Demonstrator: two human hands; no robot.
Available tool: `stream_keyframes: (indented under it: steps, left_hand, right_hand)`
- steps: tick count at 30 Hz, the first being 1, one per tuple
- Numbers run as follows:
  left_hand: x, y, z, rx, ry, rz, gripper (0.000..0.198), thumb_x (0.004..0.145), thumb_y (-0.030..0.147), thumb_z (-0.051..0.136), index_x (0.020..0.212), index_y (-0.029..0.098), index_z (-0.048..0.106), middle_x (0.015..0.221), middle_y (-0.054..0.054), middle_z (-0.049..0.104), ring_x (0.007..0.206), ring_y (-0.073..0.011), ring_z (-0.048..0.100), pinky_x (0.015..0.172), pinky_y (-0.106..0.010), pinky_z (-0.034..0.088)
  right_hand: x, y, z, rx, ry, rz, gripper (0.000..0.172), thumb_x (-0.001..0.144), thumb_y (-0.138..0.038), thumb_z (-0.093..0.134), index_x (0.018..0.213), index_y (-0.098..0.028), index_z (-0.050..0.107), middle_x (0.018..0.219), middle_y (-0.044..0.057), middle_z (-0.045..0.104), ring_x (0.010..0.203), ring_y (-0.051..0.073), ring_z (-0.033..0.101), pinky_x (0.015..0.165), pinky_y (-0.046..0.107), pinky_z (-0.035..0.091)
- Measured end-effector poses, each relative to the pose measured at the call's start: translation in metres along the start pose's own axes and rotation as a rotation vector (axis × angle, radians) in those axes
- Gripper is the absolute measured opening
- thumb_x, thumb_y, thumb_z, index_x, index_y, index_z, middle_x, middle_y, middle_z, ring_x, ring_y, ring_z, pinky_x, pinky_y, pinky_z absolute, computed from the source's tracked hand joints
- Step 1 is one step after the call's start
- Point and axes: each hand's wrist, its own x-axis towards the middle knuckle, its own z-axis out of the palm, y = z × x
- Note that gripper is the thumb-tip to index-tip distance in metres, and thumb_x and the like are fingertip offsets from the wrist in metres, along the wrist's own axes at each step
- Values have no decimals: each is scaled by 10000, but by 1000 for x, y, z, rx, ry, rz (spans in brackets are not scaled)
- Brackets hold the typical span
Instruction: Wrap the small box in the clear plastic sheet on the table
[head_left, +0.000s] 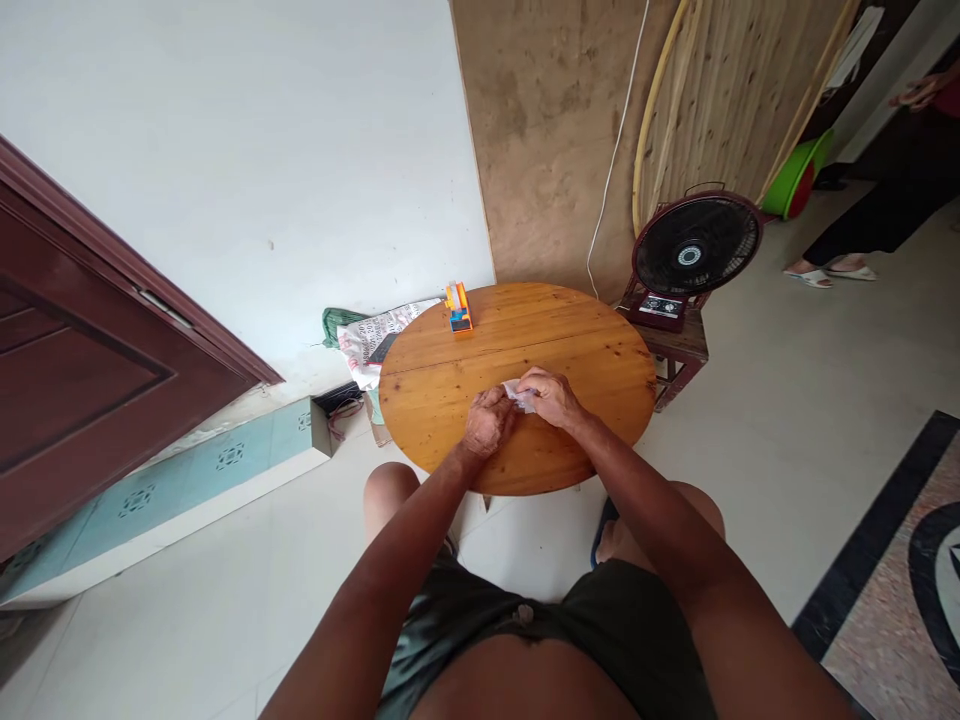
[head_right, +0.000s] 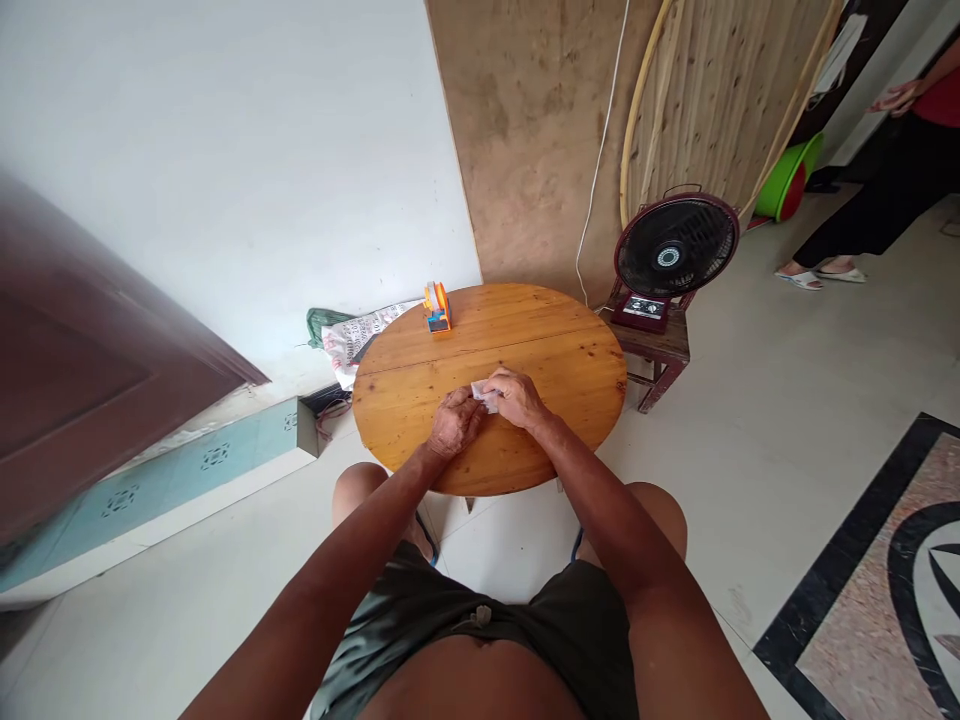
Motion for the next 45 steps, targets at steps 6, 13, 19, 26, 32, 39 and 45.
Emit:
stream_keyframes:
  steps: [6, 13, 19, 26, 32, 39, 45]
  left_hand:
    - [-2, -5, 4, -227, 27, -113, 188, 918, 215, 552, 1059, 197, 675, 1139, -105, 687, 1053, -235, 655, 974, -416, 529]
    - [7, -19, 8, -405, 50, -225, 667, 786, 213, 728, 1411, 170, 500, 1478, -176, 459, 1350, -300, 513, 1102, -462, 486]
    - [15, -23, 10, -574, -74, -113, 409, 852, 321, 715, 1239, 190, 685, 1321, -146, 624, 1220, -281, 622, 1088, -468, 502]
    - [18, -16, 14, -616, -79, -252, 385, 900, 448, 669, 1173, 180, 711, 1140, -115, 696, 1046, -246, 681, 993, -425, 557]
    - [22, -18, 14, -478, -20, -166, 494, 861, 422, 709, 1290, 189, 632, 1474, -148, 510, 1367, -318, 506, 1150, -496, 446]
    - [23, -22, 16, -474, -74, -127, 600, 869, 402, 712, 1392, 168, 536, 1343, -156, 618, 1242, -280, 607, 1104, -467, 483]
    - [24, -27, 22, -466, -48, -118, 522, 897, 339, 684, 1385, 203, 559, 1378, -136, 620, 1277, -267, 600, 1121, -463, 477]
  right_hand:
    - [-14, -1, 3, -121, 2, -90, 211, 845, -117, 590, 833, -235, 764, 919, 63, 726, 881, 202, 660, 829, 319, 527]
    - [-26, -4, 7, -208, 32, -156, 266, 894, -135, 529, 901, -252, 768, 1005, 86, 722, 991, 237, 642, 932, 373, 524]
    - [-31, -6, 9, -202, 54, -186, 271, 911, -150, 516, 921, -247, 768, 1012, 92, 718, 1014, 236, 645, 960, 378, 529]
    - [-22, -7, -1, -92, 78, -82, 266, 951, -220, 516, 984, -232, 779, 1037, 90, 729, 964, 213, 677, 888, 339, 552]
    - [-9, 3, -3, -101, 41, -8, 267, 909, -191, 532, 976, -218, 789, 1045, 87, 743, 968, 212, 686, 898, 335, 545]
    - [1, 18, -3, -114, -15, 15, 327, 854, -120, 525, 1020, -213, 792, 1064, 79, 750, 993, 211, 691, 922, 328, 543]
    - [-8, 21, -4, -93, 4, -18, 372, 894, -135, 495, 1131, -231, 765, 1204, 80, 732, 1121, 220, 674, 1023, 363, 533]
